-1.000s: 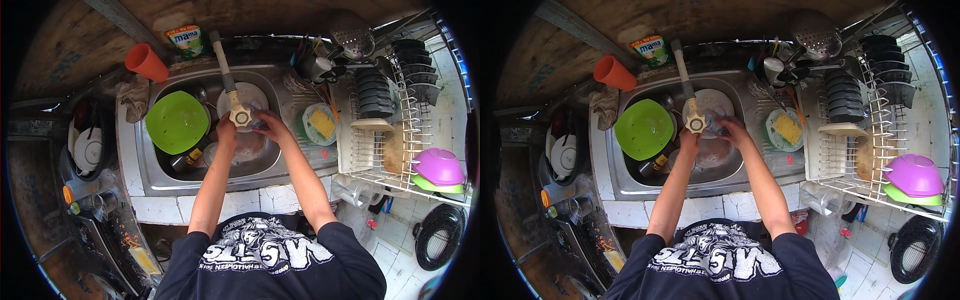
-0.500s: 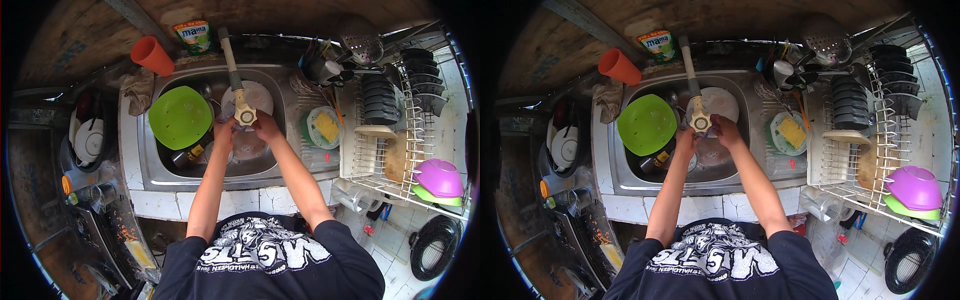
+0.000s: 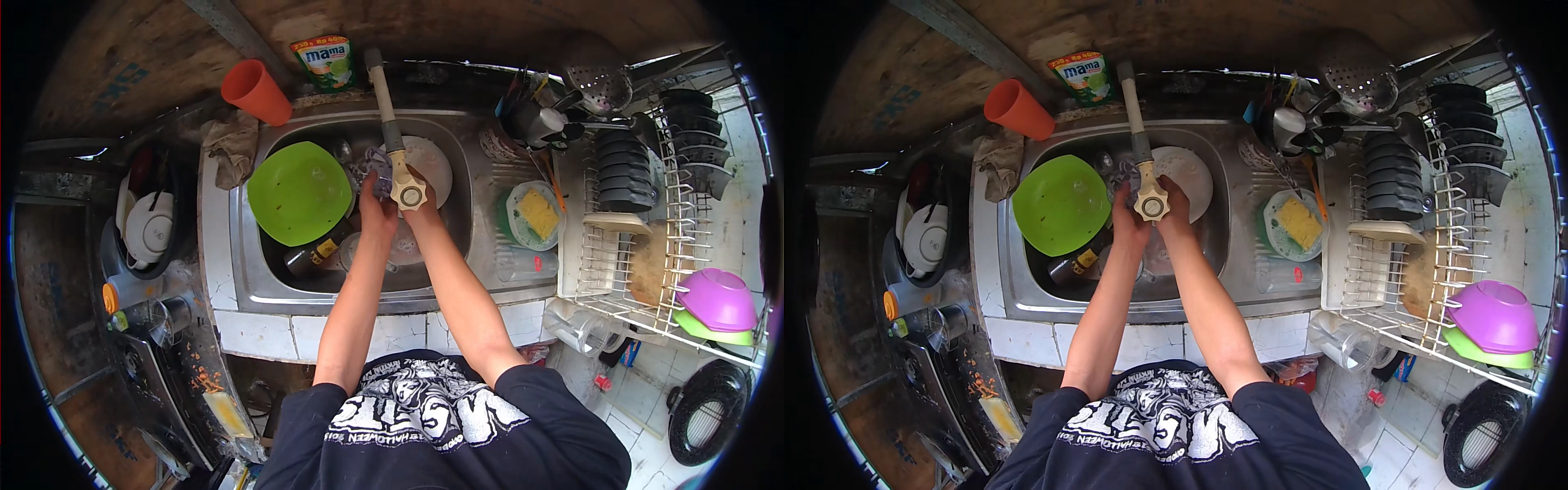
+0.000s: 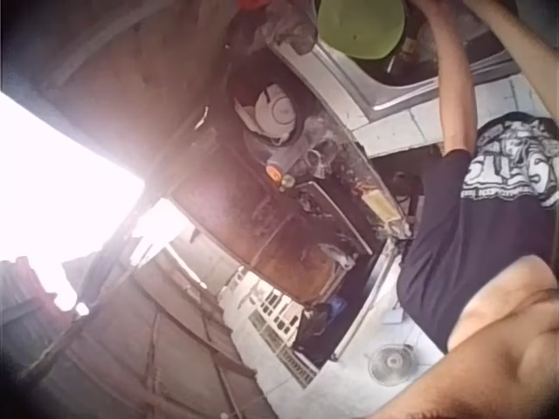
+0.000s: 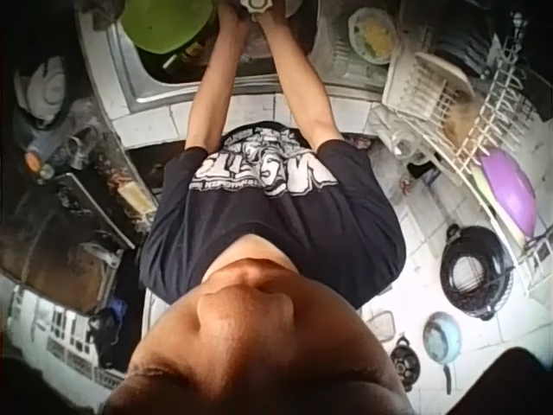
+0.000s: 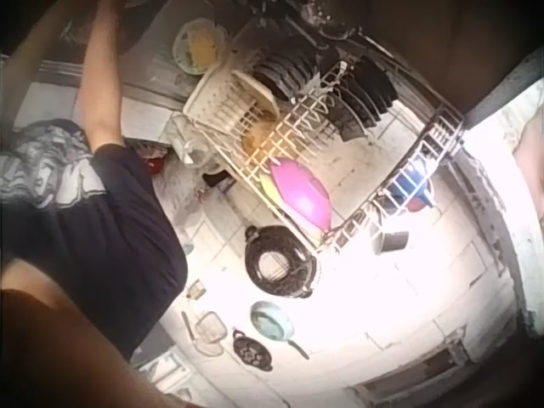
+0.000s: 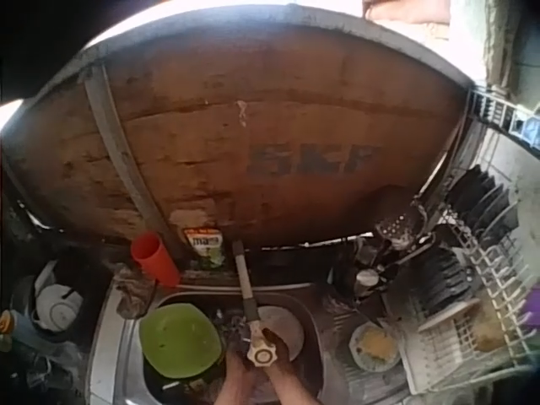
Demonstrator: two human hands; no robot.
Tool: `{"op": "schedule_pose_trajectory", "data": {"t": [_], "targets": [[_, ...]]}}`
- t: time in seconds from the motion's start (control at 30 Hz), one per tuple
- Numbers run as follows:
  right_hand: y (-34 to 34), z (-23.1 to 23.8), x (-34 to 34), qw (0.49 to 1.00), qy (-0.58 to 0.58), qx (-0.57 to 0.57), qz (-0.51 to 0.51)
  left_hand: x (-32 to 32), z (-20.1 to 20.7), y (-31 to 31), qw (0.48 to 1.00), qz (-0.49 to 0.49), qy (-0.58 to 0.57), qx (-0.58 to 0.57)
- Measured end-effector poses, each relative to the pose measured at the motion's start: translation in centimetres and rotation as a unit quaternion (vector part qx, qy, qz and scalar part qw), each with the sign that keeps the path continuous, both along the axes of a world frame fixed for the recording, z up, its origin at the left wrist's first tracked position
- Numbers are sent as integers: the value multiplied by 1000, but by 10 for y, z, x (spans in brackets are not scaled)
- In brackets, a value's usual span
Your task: Washing a plastic cup, a ceramic plate, and a glass using a sponge in a kitchen sink.
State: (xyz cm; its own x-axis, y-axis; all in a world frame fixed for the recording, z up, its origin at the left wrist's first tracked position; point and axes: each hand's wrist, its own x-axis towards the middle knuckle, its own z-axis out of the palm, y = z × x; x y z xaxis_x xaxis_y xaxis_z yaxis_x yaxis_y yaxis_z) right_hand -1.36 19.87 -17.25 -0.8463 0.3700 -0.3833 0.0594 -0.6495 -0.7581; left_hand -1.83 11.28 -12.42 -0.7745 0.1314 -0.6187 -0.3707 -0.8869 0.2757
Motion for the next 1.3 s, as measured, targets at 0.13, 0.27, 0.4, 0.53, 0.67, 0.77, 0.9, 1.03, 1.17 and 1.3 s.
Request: {"op": "schedule_pose_trajectory", "data": {"t": [0.13, 0.27, 0.4, 0.53, 0.67, 0.77, 0.9, 1.03, 1.17, 1.3], "targets": [[31, 25, 9, 990, 23, 95, 102, 8, -22, 4, 997, -39, -13, 64], [76, 79, 5, 930, -114, 204, 283, 22, -15, 9, 984, -165, 60, 42], [97, 97, 6, 826, -17, 453, 336, 20, -10, 3, 962, -259, 71, -44], [98, 107, 9, 802, -112, 407, 422, 22, -9, -15, 881, -351, 196, -251], [102, 101, 25, 785, -47, 410, 461, 29, 10, -22, 888, -292, 258, -244], [93, 91, 39, 806, 15, 378, 456, 29, 20, -26, 850, -318, 289, -305], [67, 126, 45, 749, -51, 527, 398, 34, 3, -43, 858, -287, 288, -313], [75, 130, 56, 720, -5, 617, 318, 39, 20, -46, 852, -347, 268, -287], [79, 139, 54, 721, -46, 564, 399, 47, 14, -60, 838, -335, 284, -324], [75, 149, 57, 736, -35, 589, 332, 47, 16, -62, 839, -356, 280, -301]]}}
